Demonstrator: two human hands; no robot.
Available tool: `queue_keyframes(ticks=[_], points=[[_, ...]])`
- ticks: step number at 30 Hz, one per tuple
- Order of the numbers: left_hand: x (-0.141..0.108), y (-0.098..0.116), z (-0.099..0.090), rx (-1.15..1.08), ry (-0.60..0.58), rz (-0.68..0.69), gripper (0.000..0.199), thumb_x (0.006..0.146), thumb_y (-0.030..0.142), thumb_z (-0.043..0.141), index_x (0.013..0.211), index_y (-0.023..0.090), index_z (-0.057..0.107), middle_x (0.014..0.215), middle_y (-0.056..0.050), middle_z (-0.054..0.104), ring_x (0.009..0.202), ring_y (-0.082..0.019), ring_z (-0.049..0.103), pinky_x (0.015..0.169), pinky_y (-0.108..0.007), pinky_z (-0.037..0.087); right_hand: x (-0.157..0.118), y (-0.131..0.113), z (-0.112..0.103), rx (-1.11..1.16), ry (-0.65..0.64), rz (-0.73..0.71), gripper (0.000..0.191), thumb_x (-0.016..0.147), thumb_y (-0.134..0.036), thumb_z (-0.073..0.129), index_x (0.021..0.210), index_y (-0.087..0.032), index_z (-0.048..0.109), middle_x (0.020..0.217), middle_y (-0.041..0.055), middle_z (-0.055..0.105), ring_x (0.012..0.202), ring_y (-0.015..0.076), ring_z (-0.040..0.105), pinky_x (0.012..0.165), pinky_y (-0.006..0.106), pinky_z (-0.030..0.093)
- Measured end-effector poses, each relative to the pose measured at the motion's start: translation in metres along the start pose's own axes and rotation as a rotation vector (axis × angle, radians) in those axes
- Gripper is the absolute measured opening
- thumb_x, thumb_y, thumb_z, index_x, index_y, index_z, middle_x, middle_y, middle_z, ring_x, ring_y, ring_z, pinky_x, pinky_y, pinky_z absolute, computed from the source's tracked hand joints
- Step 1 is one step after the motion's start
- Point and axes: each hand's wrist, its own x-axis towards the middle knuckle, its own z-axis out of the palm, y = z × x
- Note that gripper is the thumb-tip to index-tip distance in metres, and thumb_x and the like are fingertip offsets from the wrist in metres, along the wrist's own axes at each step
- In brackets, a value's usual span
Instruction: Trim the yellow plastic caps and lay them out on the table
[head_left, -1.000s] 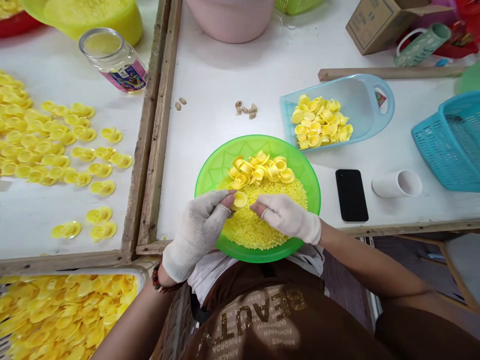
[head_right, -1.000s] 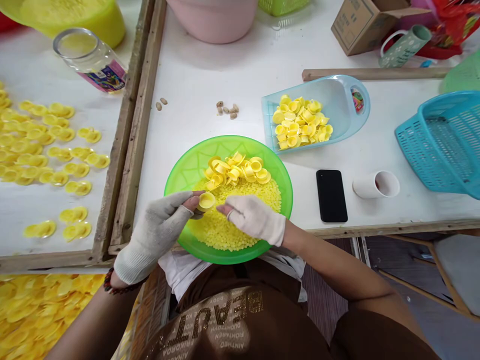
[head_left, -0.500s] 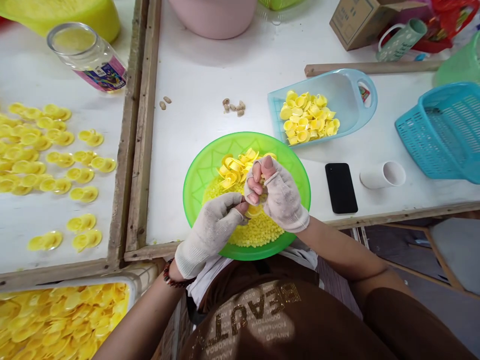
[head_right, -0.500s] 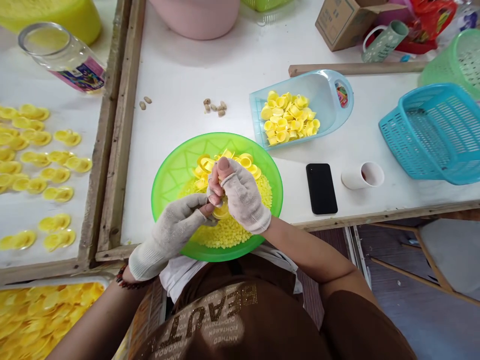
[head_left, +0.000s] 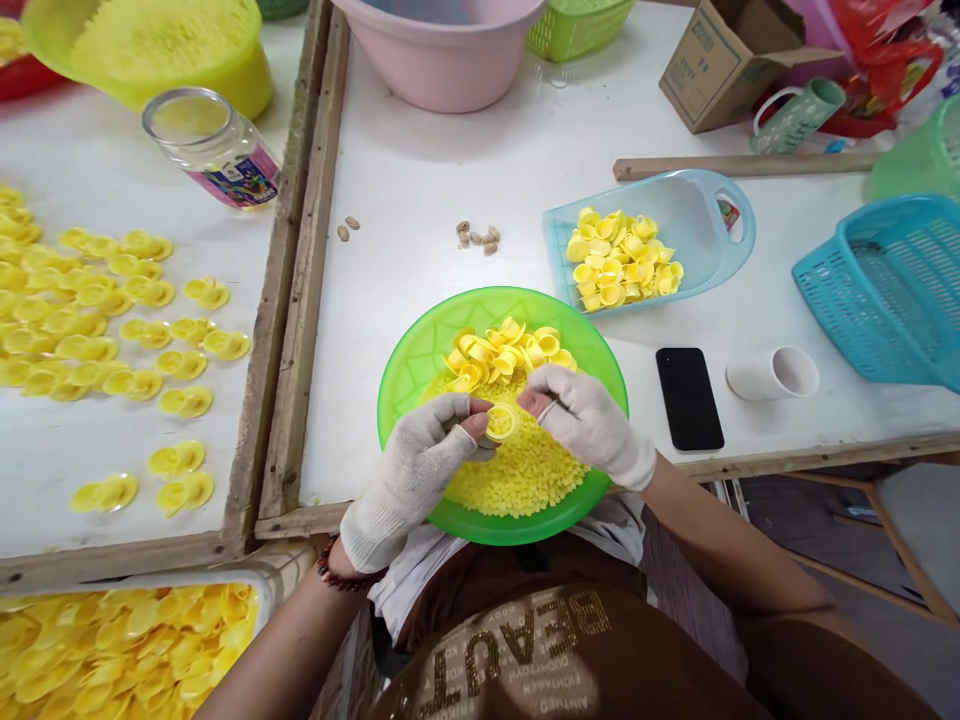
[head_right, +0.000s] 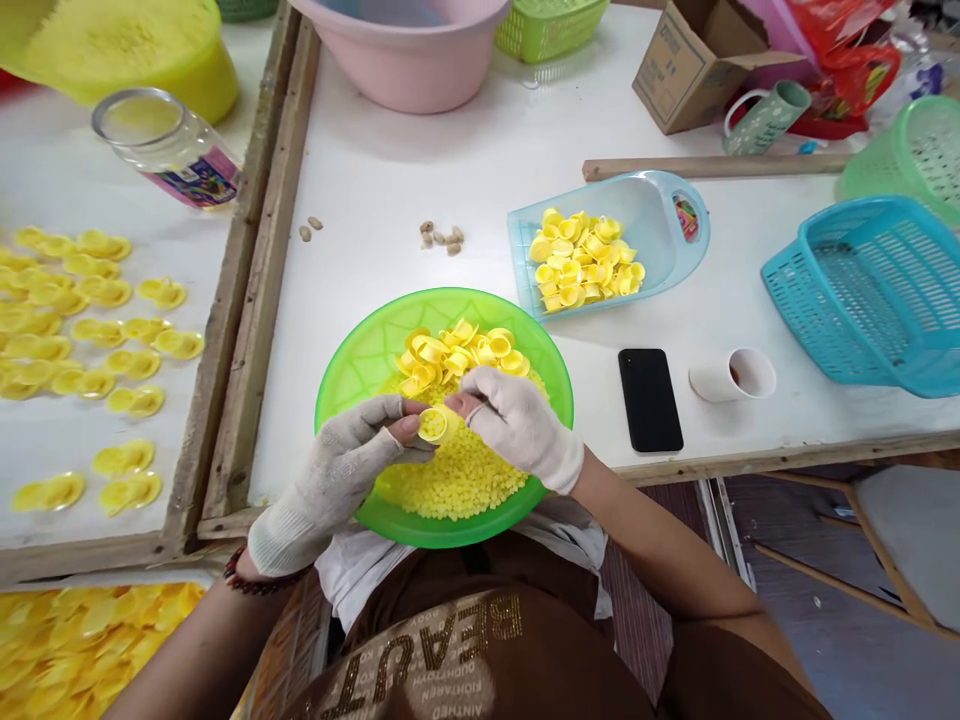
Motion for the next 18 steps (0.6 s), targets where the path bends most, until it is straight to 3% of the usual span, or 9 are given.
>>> queue_keyframes(ticks=[4,6,10,13,16,18], points=[[-0.006,0.007,-0.011,0.15,0.105,0.083,0.027,0.089,0.042,0.073,0.098,0.016,0.069,0.086,-0.004,0.073,0.074,-0.018,0.074,0.07,-0.028,0.058,-0.006,0.001,-0.005,-0.562,-0.23,-0.173,0.022,0.101,-0.03,0.059,0.083,-0.019,0.066,0.091,0.0061,0.068,0.092,0.0225,0.059,0.084,0.039,0.042],[-0.015,0.012,-0.019,0.21,0.169,0.12,0.023,0.089,0.039,0.072,0.095,0.016,0.069,0.082,-0.004,0.073,0.073,-0.018,0.073,0.069,-0.027,0.056,-0.008,0.0,-0.005,-0.647,-0.233,-0.233,0.016,0.101,-0.026,0.058,0.092,-0.019,0.069,0.102,0.0083,0.071,0.102,0.0262,0.06,0.091,0.043,0.042],[-0.037,0.022,-0.048,0.277,0.316,0.165,0.023,0.09,0.039,0.067,0.094,0.016,0.072,0.082,-0.004,0.074,0.076,-0.019,0.071,0.07,-0.029,0.055,-0.006,0.005,0.0,-0.647,-0.222,-0.248,0.018,0.103,-0.021,0.05,0.105,-0.018,0.068,0.104,0.0097,0.071,0.097,0.0254,0.064,0.088,0.042,0.048],[-0.051,0.025,-0.096,0.504,0.61,0.2,0.024,0.089,0.039,0.064,0.093,0.017,0.073,0.086,-0.004,0.074,0.08,-0.02,0.069,0.072,-0.03,0.053,-0.002,0.016,0.005,-0.692,-0.274,-0.275,0.019,0.103,-0.023,0.049,0.106,-0.018,0.067,0.102,0.01,0.071,0.095,0.0257,0.065,0.086,0.041,0.049],[-0.066,0.021,-0.169,0.785,0.973,0.156,0.024,0.087,0.035,0.06,0.096,0.017,0.073,0.089,-0.004,0.074,0.083,-0.021,0.067,0.076,-0.031,0.051,0.001,0.021,0.008,-0.721,-0.275,-0.296,0.018,0.103,-0.023,0.051,0.106,-0.019,0.067,0.1,0.0088,0.071,0.092,0.025,0.066,0.085,0.04,0.051],[-0.071,0.015,-0.221,0.94,1.108,0.041,0.023,0.085,0.033,0.058,0.092,0.016,0.072,0.08,-0.002,0.07,0.082,-0.022,0.065,0.075,-0.033,0.05,0.004,0.019,0.009,-0.74,-0.259,-0.285,0.018,0.103,-0.023,0.05,0.105,-0.019,0.067,0.1,0.0087,0.071,0.092,0.0244,0.067,0.084,0.039,0.051]])
